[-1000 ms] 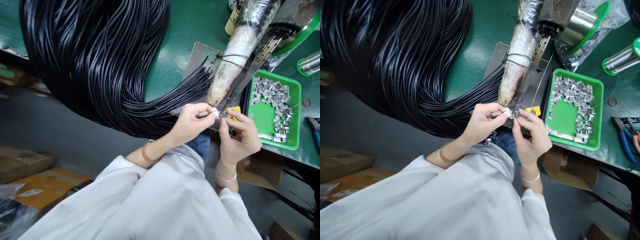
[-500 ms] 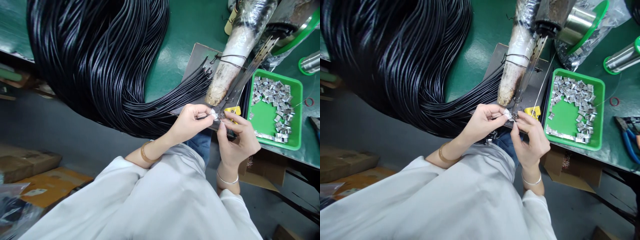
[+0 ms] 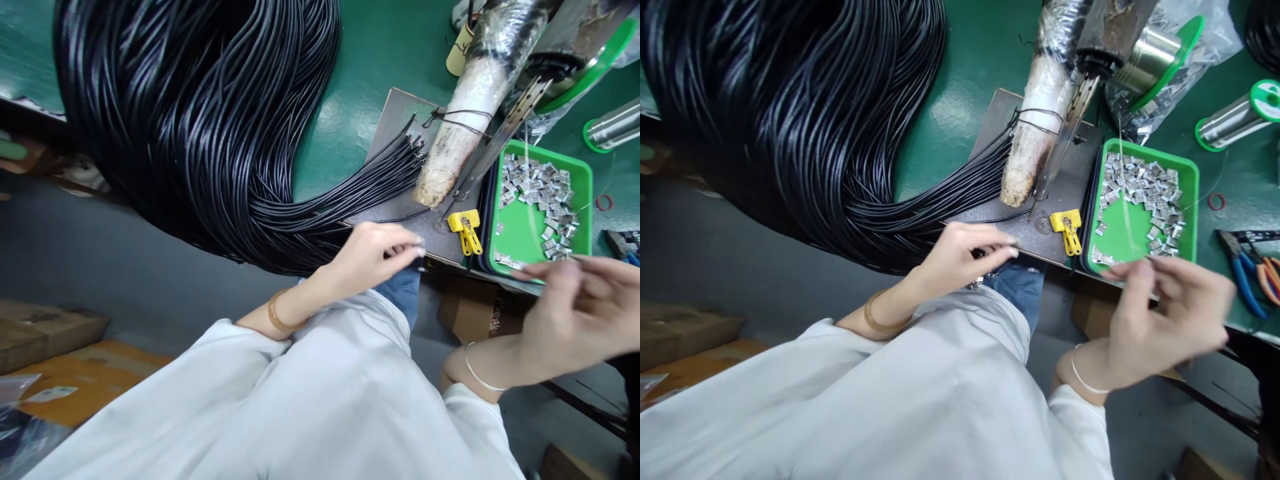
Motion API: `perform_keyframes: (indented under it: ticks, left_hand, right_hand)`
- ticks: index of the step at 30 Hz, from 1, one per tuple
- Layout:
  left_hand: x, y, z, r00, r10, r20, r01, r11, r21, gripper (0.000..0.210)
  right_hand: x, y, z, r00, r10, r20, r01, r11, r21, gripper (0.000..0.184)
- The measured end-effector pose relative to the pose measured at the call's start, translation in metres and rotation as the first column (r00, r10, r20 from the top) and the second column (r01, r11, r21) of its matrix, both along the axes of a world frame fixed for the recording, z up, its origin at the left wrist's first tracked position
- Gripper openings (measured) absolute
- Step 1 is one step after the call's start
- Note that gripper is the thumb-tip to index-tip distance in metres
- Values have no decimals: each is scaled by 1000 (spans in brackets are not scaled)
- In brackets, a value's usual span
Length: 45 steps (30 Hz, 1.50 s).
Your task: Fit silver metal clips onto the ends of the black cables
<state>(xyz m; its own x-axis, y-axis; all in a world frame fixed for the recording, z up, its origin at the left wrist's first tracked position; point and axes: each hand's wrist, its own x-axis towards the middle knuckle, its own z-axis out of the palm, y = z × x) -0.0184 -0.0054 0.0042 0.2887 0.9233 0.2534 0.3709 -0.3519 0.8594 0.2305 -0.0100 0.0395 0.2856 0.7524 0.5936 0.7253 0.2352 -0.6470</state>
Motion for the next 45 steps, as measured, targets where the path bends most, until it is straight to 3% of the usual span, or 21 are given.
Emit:
perform_keyframes:
  ticks: [1, 3, 5, 7, 10, 11, 12, 13, 15, 16, 17, 18, 19, 21, 23, 25, 27, 30, 34, 40, 45]
  left_hand:
    - [-1, 5, -2, 992, 117, -38, -113, 988, 103, 23]
    - [-3, 16, -6, 946, 249, -208, -188, 944, 273, 21]
    - [-3, 26, -8, 895, 262, -360, -143, 935, 325, 20]
    - [-2, 31, -6, 876, 249, -414, -125, 944, 304, 20]
    - [-4, 28, 8, 938, 99, -332, -55, 989, 138, 16]
    - [-6, 25, 14, 964, -30, -263, 42, 998, 39, 14]
    - [-8, 22, 21, 960, -221, -173, 213, 975, -64, 12]
    - [-10, 19, 26, 900, -430, -69, 419, 898, -132, 11]
    - [-12, 13, 31, 652, -743, 151, 756, 623, -200, 9]
    - [-12, 10, 31, 537, -803, 258, 842, 491, -224, 8]
    - [-12, 7, 29, 472, -802, 367, 880, 400, -257, 7]
    - [-11, 4, 24, 471, -743, 476, 881, 365, -302, 7]
    - [-9, 1, 19, 532, -627, 569, 847, 389, -362, 10]
    - [-4, -3, 7, 650, -286, 704, 723, 517, -457, 19]
    - [1, -4, -3, 667, 14, 745, 566, 642, -518, 25]
    - [5, -2, -8, 644, 157, 749, 454, 710, -539, 28]
    - [9, 2, -7, 645, 191, 740, 396, 744, -538, 30]
    - [12, 8, 1, 673, 206, 710, 335, 771, -542, 30]
    - [16, 12, 7, 696, 196, 691, 307, 788, -533, 27]
    - [19, 12, 6, 723, 141, 676, 300, 818, -491, 25]
    - [20, 11, 3, 750, 138, 647, 248, 848, -469, 25]
  right_hand:
    - [5, 7, -4, 996, 11, 91, -7, 999, -38, 20]
    - [18, 25, -14, 964, 110, 242, -65, 980, -188, 18]
    - [32, 43, -21, 955, 212, 208, -148, 947, -287, 11]
    - [43, 59, -23, 926, 333, 176, -245, 888, -389, 11]
    - [51, 74, -18, 867, 443, 230, -289, 822, -491, 16]
    - [52, 77, -16, 855, 452, 256, -277, 814, -510, 16]
    - [52, 78, -14, 848, 446, 286, -255, 817, -518, 15]
    - [51, 79, -13, 843, 432, 321, -227, 826, -517, 15]
    - [50, 80, -14, 826, 395, 401, -169, 853, -494, 13]
    - [50, 81, -15, 819, 370, 439, -144, 872, -468, 14]
    - [51, 81, -18, 815, 340, 469, -120, 891, -437, 14]
    - [52, 82, -20, 813, 310, 494, -97, 907, -410, 15]
    - [53, 83, -23, 813, 277, 512, -72, 921, -383, 16]
    - [55, 86, -29, 817, 220, 533, -32, 940, -340, 17]
    - [54, 85, -32, 842, 159, 516, -15, 962, -272, 15]
    - [43, 79, -30, 909, 93, 407, -29, 987, -160, 11]
    - [22, 65, -23, 981, 78, 179, -69, 996, -54, 14]
    - [-21, 36, -11, 983, 153, -106, -147, 987, 65, 22]
    - [-62, 6, -7, 967, 226, -116, -207, 966, 156, 12]
    - [-71, -8, -26, 906, 424, 0, -422, 901, 104, 14]
    - [-70, -9, -28, 917, 380, -126, -371, 925, 87, 10]
